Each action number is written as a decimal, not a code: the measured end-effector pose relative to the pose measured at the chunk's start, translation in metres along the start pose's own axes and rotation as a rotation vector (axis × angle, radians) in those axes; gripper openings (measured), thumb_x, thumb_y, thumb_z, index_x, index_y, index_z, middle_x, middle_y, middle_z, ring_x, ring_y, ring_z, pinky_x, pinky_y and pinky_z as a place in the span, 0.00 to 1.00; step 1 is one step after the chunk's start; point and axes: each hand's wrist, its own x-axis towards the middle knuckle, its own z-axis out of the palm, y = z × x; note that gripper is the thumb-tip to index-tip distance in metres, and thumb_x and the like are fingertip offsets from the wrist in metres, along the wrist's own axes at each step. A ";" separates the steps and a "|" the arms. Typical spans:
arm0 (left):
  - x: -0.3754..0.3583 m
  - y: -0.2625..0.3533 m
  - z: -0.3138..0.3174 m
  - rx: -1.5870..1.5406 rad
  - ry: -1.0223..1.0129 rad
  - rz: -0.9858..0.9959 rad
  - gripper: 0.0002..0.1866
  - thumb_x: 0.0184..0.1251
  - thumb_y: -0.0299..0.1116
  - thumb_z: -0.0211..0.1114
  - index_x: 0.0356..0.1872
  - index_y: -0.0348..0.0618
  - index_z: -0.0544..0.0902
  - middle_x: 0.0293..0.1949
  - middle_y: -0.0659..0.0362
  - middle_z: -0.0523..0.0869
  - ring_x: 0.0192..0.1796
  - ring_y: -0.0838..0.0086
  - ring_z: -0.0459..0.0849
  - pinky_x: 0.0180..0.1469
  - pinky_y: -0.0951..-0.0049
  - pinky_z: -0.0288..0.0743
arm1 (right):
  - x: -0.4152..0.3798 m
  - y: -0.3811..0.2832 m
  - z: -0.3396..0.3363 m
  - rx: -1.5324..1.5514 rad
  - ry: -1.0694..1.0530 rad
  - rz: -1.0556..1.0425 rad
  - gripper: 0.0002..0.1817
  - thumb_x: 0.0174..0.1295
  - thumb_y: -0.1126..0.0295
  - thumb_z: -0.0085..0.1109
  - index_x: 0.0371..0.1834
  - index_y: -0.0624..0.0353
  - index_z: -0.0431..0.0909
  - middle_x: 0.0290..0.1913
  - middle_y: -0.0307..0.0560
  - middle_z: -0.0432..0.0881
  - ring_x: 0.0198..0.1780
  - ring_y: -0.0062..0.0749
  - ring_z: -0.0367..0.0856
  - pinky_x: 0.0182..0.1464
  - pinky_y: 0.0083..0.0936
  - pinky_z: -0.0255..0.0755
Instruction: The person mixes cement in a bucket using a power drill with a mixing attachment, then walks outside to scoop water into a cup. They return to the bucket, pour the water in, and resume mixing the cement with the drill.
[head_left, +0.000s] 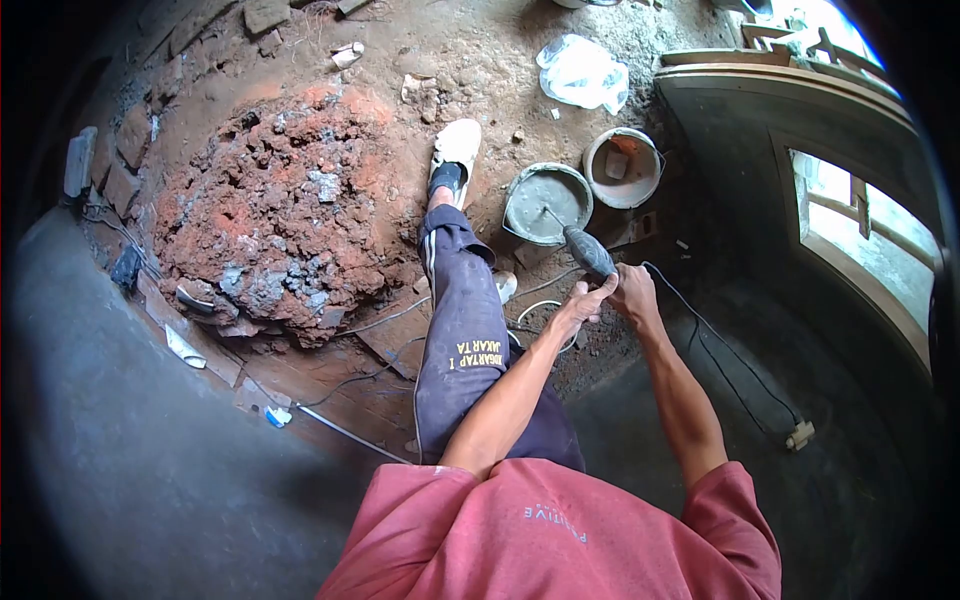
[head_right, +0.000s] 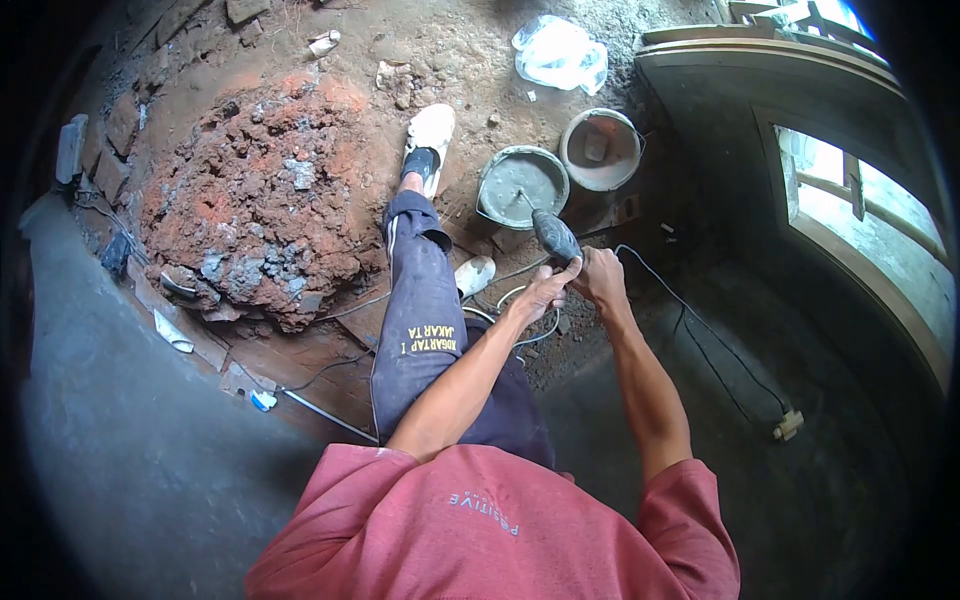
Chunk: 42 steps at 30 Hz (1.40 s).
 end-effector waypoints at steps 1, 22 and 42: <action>0.002 -0.002 -0.001 0.003 -0.011 -0.005 0.32 0.58 0.62 0.72 0.44 0.47 0.71 0.29 0.73 0.66 0.20 0.90 0.60 0.18 0.83 0.55 | 0.000 0.001 0.001 -0.008 0.011 0.000 0.15 0.45 0.61 0.66 0.25 0.64 0.79 0.28 0.62 0.82 0.34 0.62 0.81 0.37 0.50 0.76; -0.007 -0.002 0.008 -0.002 0.027 0.021 0.28 0.60 0.62 0.71 0.41 0.50 0.71 0.25 0.73 0.65 0.21 0.89 0.61 0.19 0.83 0.55 | 0.001 -0.007 -0.018 -0.127 -0.046 -0.101 0.15 0.48 0.58 0.67 0.29 0.59 0.81 0.28 0.58 0.84 0.34 0.58 0.84 0.36 0.47 0.78; -0.073 -0.020 0.072 0.293 0.319 0.270 0.45 0.59 0.64 0.69 0.62 0.31 0.71 0.55 0.39 0.81 0.58 0.53 0.82 0.58 0.58 0.75 | -0.073 -0.052 -0.058 0.513 0.124 0.063 0.13 0.56 0.65 0.72 0.32 0.66 0.83 0.21 0.55 0.82 0.21 0.32 0.81 0.27 0.30 0.72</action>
